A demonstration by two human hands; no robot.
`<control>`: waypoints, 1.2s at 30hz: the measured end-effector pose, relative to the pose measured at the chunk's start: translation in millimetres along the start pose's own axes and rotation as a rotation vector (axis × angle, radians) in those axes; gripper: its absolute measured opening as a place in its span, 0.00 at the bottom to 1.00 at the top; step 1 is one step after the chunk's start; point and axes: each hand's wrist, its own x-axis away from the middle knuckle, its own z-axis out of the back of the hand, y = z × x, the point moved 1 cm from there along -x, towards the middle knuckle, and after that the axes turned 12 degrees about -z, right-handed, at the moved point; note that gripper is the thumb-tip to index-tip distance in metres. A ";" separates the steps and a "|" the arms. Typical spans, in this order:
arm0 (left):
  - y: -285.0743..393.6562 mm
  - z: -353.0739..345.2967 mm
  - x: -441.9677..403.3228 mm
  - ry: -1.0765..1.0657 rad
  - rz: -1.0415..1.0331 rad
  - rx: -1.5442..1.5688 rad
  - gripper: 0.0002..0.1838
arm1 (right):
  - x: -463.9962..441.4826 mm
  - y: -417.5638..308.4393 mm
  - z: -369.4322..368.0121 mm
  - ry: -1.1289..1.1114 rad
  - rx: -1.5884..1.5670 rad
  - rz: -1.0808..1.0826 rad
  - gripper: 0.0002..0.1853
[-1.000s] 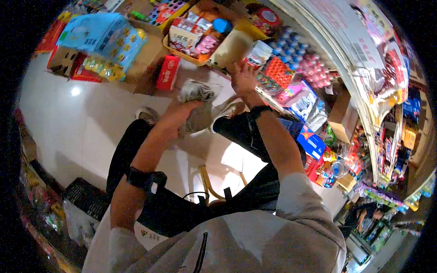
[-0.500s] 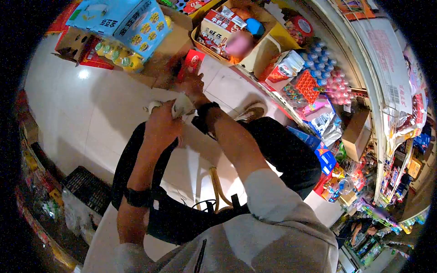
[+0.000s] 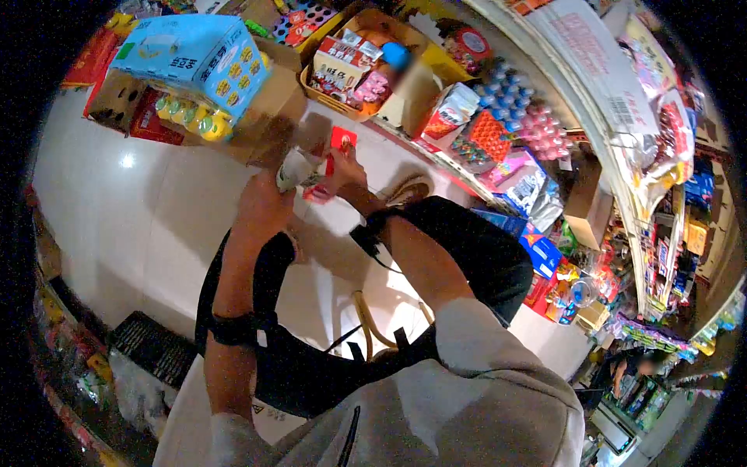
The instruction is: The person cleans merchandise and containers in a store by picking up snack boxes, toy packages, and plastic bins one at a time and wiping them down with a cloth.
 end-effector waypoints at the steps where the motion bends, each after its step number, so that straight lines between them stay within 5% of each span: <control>1: 4.2 3.5 -1.2 0.003 0.007 0.037 0.16 | 14.4 3.2 19.5 -0.072 0.086 -0.007 0.40; 5: -1.6 3.4 -15.0 -0.049 -0.001 0.117 0.17 | 55.6 19.4 92.9 -0.094 0.141 0.020 0.34; 9: 5.9 7.5 -16.1 -0.012 -0.009 0.114 0.16 | 58.7 20.3 154.5 0.122 0.148 0.178 0.37; 14: 8.5 0.9 -18.7 -0.022 0.012 0.047 0.16 | 18.2 0.5 198.2 0.246 0.246 0.053 0.45; 17: 9.8 6.4 -18.1 -0.037 -0.041 0.102 0.14 | -9.0 -3.0 212.8 0.329 0.297 0.146 0.41; 18: 8.4 6.6 -18.5 -0.034 -0.039 0.099 0.14 | -14.2 -15.6 221.9 0.241 0.342 0.019 0.42; 31: -24.0 -20.3 -29.1 -0.027 -0.085 0.116 0.15 | -85.0 21.5 195.8 0.354 0.574 -0.005 0.44; 36: -31.3 -33.6 -34.3 -0.125 -0.084 0.134 0.15 | -79.1 9.5 192.4 0.329 0.578 0.007 0.33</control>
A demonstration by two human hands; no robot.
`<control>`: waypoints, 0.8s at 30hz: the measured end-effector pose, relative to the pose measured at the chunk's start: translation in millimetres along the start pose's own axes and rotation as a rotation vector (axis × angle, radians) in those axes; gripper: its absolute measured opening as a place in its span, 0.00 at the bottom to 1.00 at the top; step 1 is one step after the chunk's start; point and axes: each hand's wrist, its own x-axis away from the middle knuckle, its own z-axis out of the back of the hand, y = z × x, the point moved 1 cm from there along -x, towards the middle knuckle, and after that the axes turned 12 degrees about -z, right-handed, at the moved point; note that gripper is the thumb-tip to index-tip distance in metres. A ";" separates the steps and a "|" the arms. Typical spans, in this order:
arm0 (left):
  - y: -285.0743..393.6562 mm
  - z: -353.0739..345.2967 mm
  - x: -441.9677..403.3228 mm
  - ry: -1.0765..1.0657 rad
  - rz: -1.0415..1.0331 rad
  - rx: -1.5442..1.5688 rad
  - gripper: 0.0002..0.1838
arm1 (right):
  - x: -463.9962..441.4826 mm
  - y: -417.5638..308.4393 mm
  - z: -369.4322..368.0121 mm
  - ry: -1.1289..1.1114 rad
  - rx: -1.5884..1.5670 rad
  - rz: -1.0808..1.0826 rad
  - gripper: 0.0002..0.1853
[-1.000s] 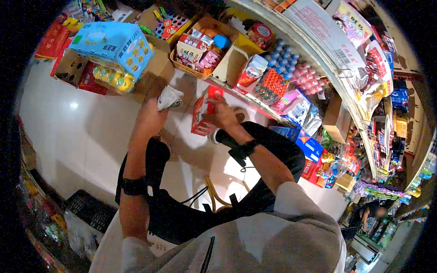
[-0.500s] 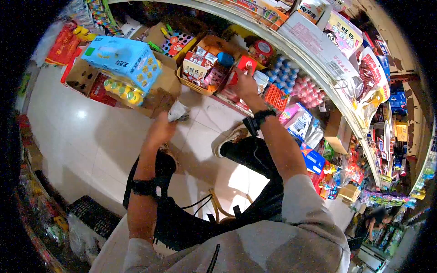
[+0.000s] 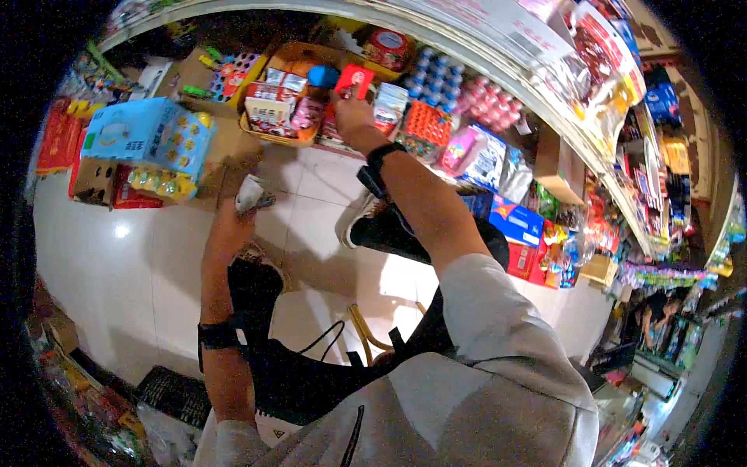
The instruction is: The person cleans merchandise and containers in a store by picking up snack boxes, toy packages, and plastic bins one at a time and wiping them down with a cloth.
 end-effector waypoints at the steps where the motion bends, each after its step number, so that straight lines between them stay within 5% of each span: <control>1: 3.6 0.8 1.9 0.026 -0.022 -0.040 0.15 | 0.5 -0.9 0.8 -0.004 -0.003 -0.020 0.33; 3: 10.6 2.2 -0.5 0.032 -0.059 -0.084 0.15 | 4.7 2.4 4.1 -0.065 -0.005 -0.056 0.44; 6: 12.9 -0.8 -8.6 -0.127 0.047 -0.068 0.16 | 37.3 5.5 11.9 -0.016 -0.156 -0.092 0.43; 9: 29.0 -11.6 -6.8 -0.120 0.019 -0.039 0.18 | 90.0 16.1 8.7 0.072 -0.386 -0.094 0.34; 11: 58.2 -20.5 2.9 -0.076 0.010 0.199 0.20 | 123.7 31.0 -6.8 -0.123 -0.473 -0.085 0.24; 13: 50.9 -48.1 12.3 -0.020 0.045 0.309 0.21 | 175.2 46.0 -19.3 0.018 -0.684 -0.013 0.21; 15: 72.3 -61.4 29.7 0.033 0.087 0.412 0.22 | 234.1 60.3 -3.2 -0.319 -0.984 -0.163 0.24; 17: 132.8 -76.5 50.9 0.099 0.162 0.927 0.23 | 267.7 75.8 15.5 -0.429 -1.221 -0.225 0.25; 19: 160.0 -92.3 73.5 0.077 0.245 1.059 0.22 | 307.3 89.2 40.8 -0.553 -1.469 -0.287 0.27; 21: 183.4 -114.8 93.0 -0.004 0.370 1.355 0.22 | 342.6 104.2 77.6 -0.992 -2.129 -0.331 0.32; 24: 227.9 -143.0 119.2 -0.042 0.358 1.227 0.22 | 376.0 126.6 89.8 -0.925 -2.041 -0.293 0.33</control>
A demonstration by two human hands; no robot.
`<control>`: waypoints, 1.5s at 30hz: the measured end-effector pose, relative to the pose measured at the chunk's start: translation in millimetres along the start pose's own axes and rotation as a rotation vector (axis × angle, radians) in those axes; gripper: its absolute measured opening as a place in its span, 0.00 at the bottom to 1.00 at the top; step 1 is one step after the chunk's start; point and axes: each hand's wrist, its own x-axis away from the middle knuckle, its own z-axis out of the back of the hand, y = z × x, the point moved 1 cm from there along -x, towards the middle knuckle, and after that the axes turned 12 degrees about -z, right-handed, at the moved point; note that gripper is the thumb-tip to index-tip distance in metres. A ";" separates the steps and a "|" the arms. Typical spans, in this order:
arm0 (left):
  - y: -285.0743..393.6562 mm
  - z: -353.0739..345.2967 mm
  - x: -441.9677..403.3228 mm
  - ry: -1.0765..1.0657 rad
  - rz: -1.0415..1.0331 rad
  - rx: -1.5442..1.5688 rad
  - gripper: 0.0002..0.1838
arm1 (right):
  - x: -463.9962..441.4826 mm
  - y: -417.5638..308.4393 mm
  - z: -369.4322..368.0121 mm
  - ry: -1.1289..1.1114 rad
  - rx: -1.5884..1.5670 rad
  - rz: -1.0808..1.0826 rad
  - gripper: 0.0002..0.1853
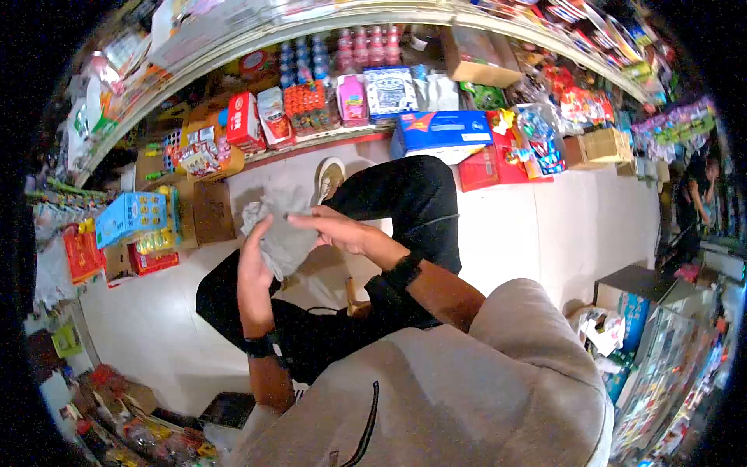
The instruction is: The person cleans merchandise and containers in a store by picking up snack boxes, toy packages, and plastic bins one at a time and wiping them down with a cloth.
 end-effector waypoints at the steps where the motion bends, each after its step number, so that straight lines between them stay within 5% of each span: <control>1: -2.6 -16.6 7.5 -0.017 0.000 -0.019 0.22 | 11.4 1.1 2.0 0.085 0.177 0.017 0.33; 8: -17.3 -83.4 33.0 -0.442 -0.260 -0.609 0.26 | 104.7 -5.9 19.4 0.402 0.306 0.288 0.17; 10: -13.2 -117.6 50.2 -0.329 -0.154 -0.689 0.27 | 126.9 -2.3 23.1 0.526 0.164 0.377 0.16; 11: -11.8 -129.6 55.3 -0.212 -0.044 -0.754 0.29 | 134.6 -1.2 25.6 0.517 0.161 0.385 0.16; 14: -37.0 -136.2 48.0 -0.416 -0.123 -0.622 0.31 | 164.8 0.2 31.0 0.397 -0.304 0.501 0.18; 15: -42.7 -140.4 47.0 -0.559 -0.169 -0.539 0.29 | 176.6 1.0 33.6 0.346 -0.314 0.511 0.19; 17: -45.8 -143.6 42.5 -0.459 -0.196 -0.718 0.27 | 189.8 5.8 47.7 0.312 -0.206 0.459 0.20; 20: -54.8 -170.6 57.4 -0.527 -0.115 -0.450 0.21 | 195.4 13.5 57.5 0.276 -0.295 0.405 0.21; 22: -64.2 -164.8 44.9 -0.560 -0.077 -0.551 0.26 | 190.3 24.4 67.0 0.292 -0.342 0.341 0.21; 23: -69.6 -164.0 35.2 -0.589 -0.061 -0.627 0.32 | 181.2 30.8 76.2 0.355 -0.319 0.351 0.21; 27: -87.0 -165.1 -16.3 -0.612 0.055 -0.849 0.24 | 158.3 43.8 123.2 0.614 -0.279 0.288 0.20; 29: -91.2 -176.9 -25.7 -0.552 0.057 -0.825 0.21 | 182.1 16.3 118.2 0.754 -0.293 0.432 0.19; 31: -106.7 -169.6 -71.5 -0.765 -0.170 -1.028 0.20 | 178.8 7.3 154.0 0.895 -0.330 0.285 0.18; 34: -136.5 -177.7 -116.3 -0.839 -0.358 -1.227 0.31 | 174.6 -1.9 193.2 1.102 -0.332 0.600 0.16; 36: -161.0 -190.6 -141.8 -0.868 -0.506 -1.347 0.38 | 162.6 1.1 236.3 1.258 -0.197 0.664 0.17; 38: -190.0 -197.6 -171.9 -0.888 -0.902 -1.487 0.55 | 156.0 -12.1 255.2 1.304 -0.203 0.792 0.18; 40: -209.8 -205.3 -198.6 -0.869 -0.833 -1.442 0.60 | 151.5 -36.1 269.3 1.558 0.204 0.907 0.18; 41: -218.5 -208.5 -210.9 -0.852 -0.774 -1.403 0.66 | 146.1 -46.1 274.6 1.525 0.298 0.764 0.21; 45: -249.1 -211.9 -239.0 -0.760 -0.730 -1.312 0.69 | 90.6 -95.7 300.1 1.707 0.954 0.807 0.32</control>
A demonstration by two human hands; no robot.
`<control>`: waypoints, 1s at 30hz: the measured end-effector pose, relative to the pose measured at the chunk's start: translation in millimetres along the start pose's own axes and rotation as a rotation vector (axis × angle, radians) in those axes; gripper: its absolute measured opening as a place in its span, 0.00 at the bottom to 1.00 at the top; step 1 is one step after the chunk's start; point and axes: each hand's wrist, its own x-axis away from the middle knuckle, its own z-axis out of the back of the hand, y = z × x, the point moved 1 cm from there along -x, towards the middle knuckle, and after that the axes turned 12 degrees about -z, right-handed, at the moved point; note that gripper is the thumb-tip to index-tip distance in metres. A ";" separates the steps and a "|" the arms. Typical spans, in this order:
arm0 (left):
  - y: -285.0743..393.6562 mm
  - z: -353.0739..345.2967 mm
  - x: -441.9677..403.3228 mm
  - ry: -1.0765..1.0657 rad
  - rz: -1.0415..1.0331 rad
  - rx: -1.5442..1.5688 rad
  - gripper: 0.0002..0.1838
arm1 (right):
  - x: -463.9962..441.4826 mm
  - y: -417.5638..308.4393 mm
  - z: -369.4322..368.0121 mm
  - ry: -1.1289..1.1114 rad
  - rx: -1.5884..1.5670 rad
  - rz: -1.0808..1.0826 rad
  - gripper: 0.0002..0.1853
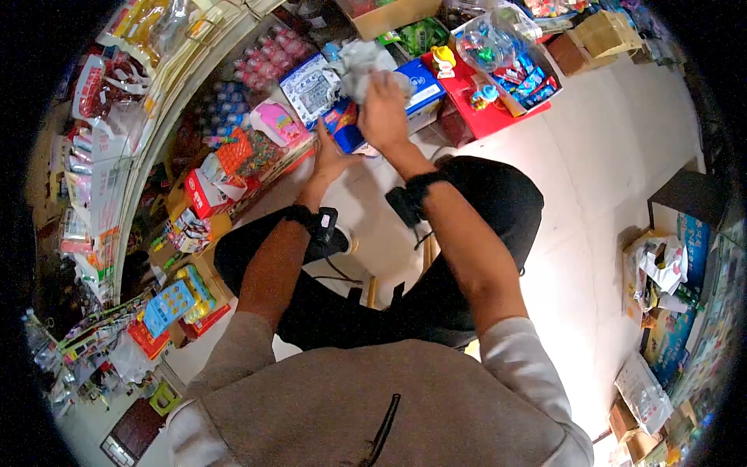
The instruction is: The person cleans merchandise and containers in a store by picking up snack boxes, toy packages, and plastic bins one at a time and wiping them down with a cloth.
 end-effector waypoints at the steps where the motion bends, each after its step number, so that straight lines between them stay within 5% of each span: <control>1: 4.7 0.3 -2.7 0.010 0.079 -0.004 0.67 | -2.0 2.0 -18.8 -0.054 0.056 0.079 0.33; 2: 3.3 -1.0 -3.6 0.014 0.079 0.007 0.67 | 2.8 11.0 -44.2 -0.258 0.059 0.031 0.34; 4: -9.5 -4.3 -6.3 0.078 0.002 0.122 0.66 | 25.9 -4.2 -61.3 -0.230 0.208 0.085 0.35; 7: -55.0 -22.5 1.7 0.015 -0.067 0.087 0.47 | 42.6 -22.1 -69.7 -0.345 0.120 0.077 0.35; 10: -32.0 -18.9 1.9 0.149 0.108 0.715 0.33 | 55.2 -25.0 -67.2 -0.415 0.190 0.108 0.37; 11: -20.5 -13.2 -2.6 0.230 0.318 1.089 0.33 | 53.3 -21.7 -64.8 -0.449 0.288 0.146 0.37; 14: -42.4 -25.7 5.2 0.174 0.256 0.922 0.46 | 36.3 -0.8 -54.2 -0.480 0.209 0.209 0.37; 16: -14.1 -1.8 -0.9 0.034 0.150 0.176 0.60 | 17.6 31.0 -55.6 -0.335 0.375 0.174 0.37; 17: -16.2 -1.7 -1.9 0.038 0.126 0.154 0.68 | 4.2 44.6 -51.4 -0.279 0.419 0.137 0.37; 23: -12.5 1.0 -4.8 0.039 0.104 0.129 0.67 | -36.1 73.8 -39.3 -0.158 0.535 0.020 0.36; 28: -23.8 -8.0 -0.4 0.031 0.152 0.156 0.63 | 9.4 19.7 -74.4 -0.282 0.375 0.102 0.33; 30: -38.1 -14.4 3.0 0.073 -0.011 0.252 0.59 | 32.0 -19.5 -71.5 -0.335 0.193 0.055 0.38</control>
